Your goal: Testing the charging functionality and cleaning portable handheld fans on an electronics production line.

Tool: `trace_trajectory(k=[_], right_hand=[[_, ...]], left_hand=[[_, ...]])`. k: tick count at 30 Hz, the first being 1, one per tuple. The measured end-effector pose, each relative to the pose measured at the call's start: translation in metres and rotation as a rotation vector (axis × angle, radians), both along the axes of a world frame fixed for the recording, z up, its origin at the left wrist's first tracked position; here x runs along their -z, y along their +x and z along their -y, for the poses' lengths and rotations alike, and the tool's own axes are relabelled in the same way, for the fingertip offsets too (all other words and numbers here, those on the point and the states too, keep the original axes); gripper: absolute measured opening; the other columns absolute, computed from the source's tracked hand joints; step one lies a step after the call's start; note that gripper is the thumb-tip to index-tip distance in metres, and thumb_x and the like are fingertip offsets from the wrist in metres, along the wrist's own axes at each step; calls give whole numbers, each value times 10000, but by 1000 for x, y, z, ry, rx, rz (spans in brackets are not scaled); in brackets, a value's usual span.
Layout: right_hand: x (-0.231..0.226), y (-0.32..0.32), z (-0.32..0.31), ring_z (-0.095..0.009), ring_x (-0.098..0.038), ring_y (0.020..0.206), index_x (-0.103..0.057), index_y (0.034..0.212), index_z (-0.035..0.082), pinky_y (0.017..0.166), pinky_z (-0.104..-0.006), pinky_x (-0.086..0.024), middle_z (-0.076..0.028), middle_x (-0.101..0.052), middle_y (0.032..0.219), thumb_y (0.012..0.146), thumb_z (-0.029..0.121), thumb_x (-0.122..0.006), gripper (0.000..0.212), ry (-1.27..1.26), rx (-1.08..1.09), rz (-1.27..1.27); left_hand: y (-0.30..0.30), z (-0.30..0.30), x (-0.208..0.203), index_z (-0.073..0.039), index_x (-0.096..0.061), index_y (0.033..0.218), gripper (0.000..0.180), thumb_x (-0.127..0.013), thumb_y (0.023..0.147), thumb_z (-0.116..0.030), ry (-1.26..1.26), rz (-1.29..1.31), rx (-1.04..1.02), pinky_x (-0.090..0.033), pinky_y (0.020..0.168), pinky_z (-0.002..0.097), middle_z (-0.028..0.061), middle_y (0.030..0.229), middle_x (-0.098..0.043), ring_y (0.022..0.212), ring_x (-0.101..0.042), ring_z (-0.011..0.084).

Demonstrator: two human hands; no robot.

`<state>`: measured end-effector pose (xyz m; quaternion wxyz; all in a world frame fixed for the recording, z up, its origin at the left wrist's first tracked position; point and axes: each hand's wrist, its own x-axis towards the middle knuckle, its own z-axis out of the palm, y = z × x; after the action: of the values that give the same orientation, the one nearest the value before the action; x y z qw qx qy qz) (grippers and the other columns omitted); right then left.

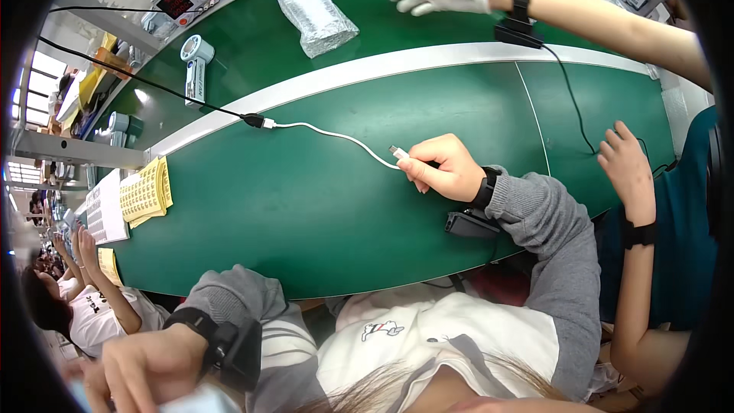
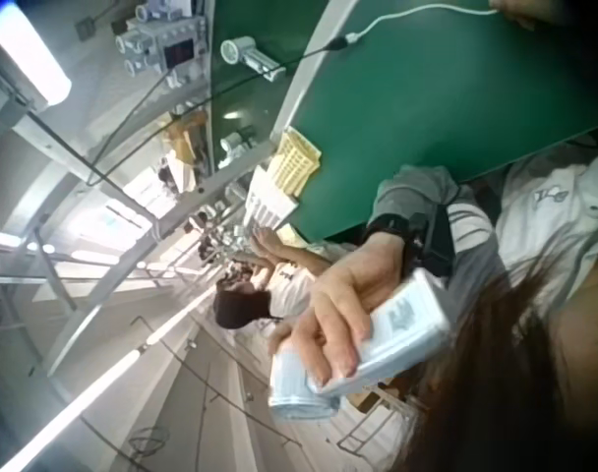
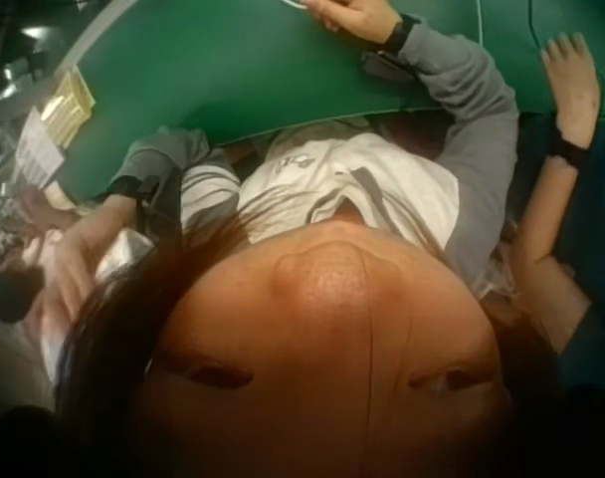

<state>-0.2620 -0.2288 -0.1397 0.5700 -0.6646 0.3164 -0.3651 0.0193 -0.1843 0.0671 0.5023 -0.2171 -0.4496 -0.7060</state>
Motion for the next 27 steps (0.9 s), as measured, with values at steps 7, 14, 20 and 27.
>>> trace_trajectory(k=[7,14,20,27], right_hand=[[-6,6,0,-67,-495,454,-548,626,1,427,-212,-384,-21,-531,518,872,143,-500,288,90,-1,-12],[-13,11,-5,-74,-476,437,-531,592,-1,408,-236,-355,-26,-518,504,868,160,-518,319,53,-35,-32],[-15,24,-14,-161,-456,420,-519,581,-5,409,-292,-328,-62,-482,494,847,165,-552,318,-152,-327,-92],[-6,25,-28,-252,-430,450,-493,558,2,430,-333,-321,-99,-455,504,825,182,-582,334,-290,-626,-36]], left_hand=[[21,-48,-7,63,-215,1182,579,-589,743,12,-181,-231,-687,-564,567,308,64,730,-574,549,-605,189],[11,-18,7,-46,-349,1188,436,-476,847,-285,-140,265,-811,-411,897,437,144,1140,-458,1106,-465,262],[-70,83,85,3,-303,1250,559,-604,796,-125,110,1030,-1130,-489,539,250,179,916,-595,680,-621,176],[-210,124,180,45,-364,1109,561,-628,688,-214,-555,1288,-1064,-478,578,412,179,686,-596,646,-598,354]])
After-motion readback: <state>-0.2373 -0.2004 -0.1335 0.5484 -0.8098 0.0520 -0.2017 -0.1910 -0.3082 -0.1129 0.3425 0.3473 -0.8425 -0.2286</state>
